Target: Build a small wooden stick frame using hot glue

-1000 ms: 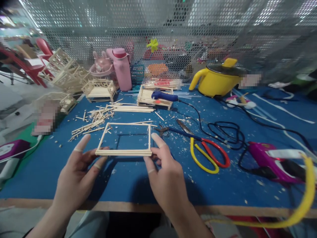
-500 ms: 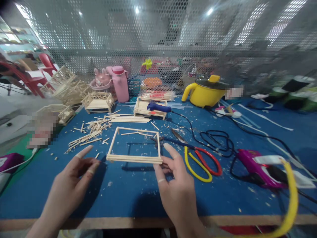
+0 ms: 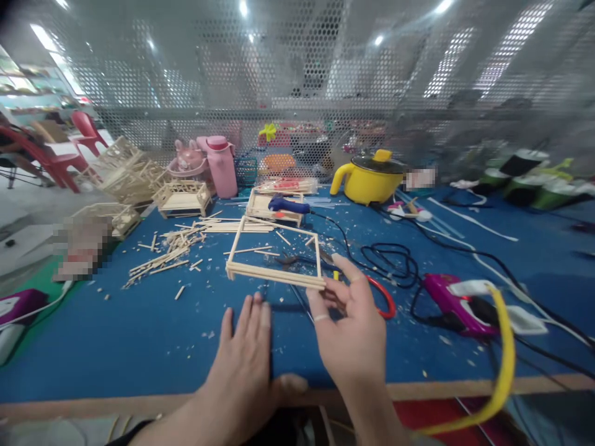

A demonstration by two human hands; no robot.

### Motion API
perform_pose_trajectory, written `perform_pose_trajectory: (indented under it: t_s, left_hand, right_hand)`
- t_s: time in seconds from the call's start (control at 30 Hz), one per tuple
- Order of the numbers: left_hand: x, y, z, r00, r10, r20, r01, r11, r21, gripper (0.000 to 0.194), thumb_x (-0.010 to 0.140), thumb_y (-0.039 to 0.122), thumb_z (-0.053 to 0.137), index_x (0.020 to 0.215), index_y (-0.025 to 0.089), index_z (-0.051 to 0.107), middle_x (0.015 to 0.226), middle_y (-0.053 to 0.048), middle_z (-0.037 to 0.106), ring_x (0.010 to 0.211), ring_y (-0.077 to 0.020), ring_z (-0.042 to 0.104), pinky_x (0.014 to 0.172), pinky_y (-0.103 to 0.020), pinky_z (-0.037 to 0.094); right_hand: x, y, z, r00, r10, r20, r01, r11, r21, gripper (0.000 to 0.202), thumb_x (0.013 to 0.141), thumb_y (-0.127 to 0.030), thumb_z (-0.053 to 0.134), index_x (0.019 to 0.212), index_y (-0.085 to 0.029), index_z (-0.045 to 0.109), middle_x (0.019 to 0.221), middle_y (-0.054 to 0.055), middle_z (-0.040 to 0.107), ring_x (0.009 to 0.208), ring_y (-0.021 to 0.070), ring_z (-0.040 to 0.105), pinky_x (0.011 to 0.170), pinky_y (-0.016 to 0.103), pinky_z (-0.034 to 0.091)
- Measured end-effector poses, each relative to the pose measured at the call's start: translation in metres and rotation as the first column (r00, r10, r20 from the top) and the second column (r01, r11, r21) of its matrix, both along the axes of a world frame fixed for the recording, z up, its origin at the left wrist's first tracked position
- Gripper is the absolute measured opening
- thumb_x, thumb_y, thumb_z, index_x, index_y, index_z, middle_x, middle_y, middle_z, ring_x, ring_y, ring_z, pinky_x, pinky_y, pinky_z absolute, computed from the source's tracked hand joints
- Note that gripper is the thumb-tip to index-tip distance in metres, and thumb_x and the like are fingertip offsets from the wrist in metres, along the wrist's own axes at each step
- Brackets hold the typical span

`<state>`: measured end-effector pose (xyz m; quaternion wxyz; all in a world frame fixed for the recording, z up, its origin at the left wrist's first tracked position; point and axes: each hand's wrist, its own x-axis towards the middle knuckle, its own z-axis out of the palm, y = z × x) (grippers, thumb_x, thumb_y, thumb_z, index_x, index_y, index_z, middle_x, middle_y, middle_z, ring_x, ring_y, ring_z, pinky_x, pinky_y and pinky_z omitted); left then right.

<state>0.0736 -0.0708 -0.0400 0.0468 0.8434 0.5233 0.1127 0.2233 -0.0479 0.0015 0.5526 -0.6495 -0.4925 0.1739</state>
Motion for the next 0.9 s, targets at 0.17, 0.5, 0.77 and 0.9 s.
perform_pose_trajectory:
  t_s: [0.17,0.5,0.77,0.9]
  left_hand:
    - [0.015,0.007,0.016,0.915,-0.379,0.136,0.393,0.914,-0.098,0.070,0.092,0.059,0.021,0.147,0.017,0.021,0.152,-0.009,0.028,0.140,-0.0256,0.025,0.112,-0.055,0.026]
    - [-0.095,0.011,-0.011,0.982,0.117,-0.148,-0.104,0.990,0.093,0.080,0.087,0.067,0.027,0.144,0.012,0.031,0.150,-0.015,0.027,0.138,-0.0337,0.029,0.106,-0.055,0.032]
    - [-0.018,0.022,0.018,0.978,-0.205,-0.036,0.198,0.970,-0.137,0.104,0.076,0.079,0.026,0.145,0.001,0.024,0.152,-0.022,0.014,0.141,-0.0377,0.011,0.113,-0.058,0.014]
    - [-0.010,0.025,0.028,0.827,-0.555,0.090,0.561,0.809,-0.177,0.077,0.089,0.060,0.031,0.147,0.011,0.020,0.153,-0.014,0.024,0.142,-0.0275,0.018,0.115,-0.052,0.014]
  right_hand:
    - [-0.002,-0.003,0.007,1.000,0.027,-0.008,-0.026,0.999,0.029,0.060,0.076,-0.039,0.067,0.130,-0.026,0.046,0.095,0.007,0.073,0.079,0.0195,0.069,0.079,0.036,0.056]
    - [0.006,-0.011,0.006,0.999,-0.031,0.014,0.031,0.999,0.011,0.062,0.074,-0.041,0.068,0.130,-0.023,0.048,0.090,0.007,0.074,0.073,0.0196,0.069,0.077,0.035,0.056]
    - [-0.012,-0.002,0.008,0.999,0.048,0.005,-0.048,0.998,0.045,0.058,0.076,-0.038,0.067,0.128,-0.022,0.048,0.090,0.007,0.073,0.075,0.0196,0.069,0.076,0.035,0.057]
    - [-0.020,0.003,0.010,0.995,0.103,-0.012,-0.102,0.993,0.064,0.058,0.077,-0.036,0.066,0.130,-0.023,0.046,0.092,0.007,0.072,0.078,0.0195,0.068,0.076,0.034,0.057]
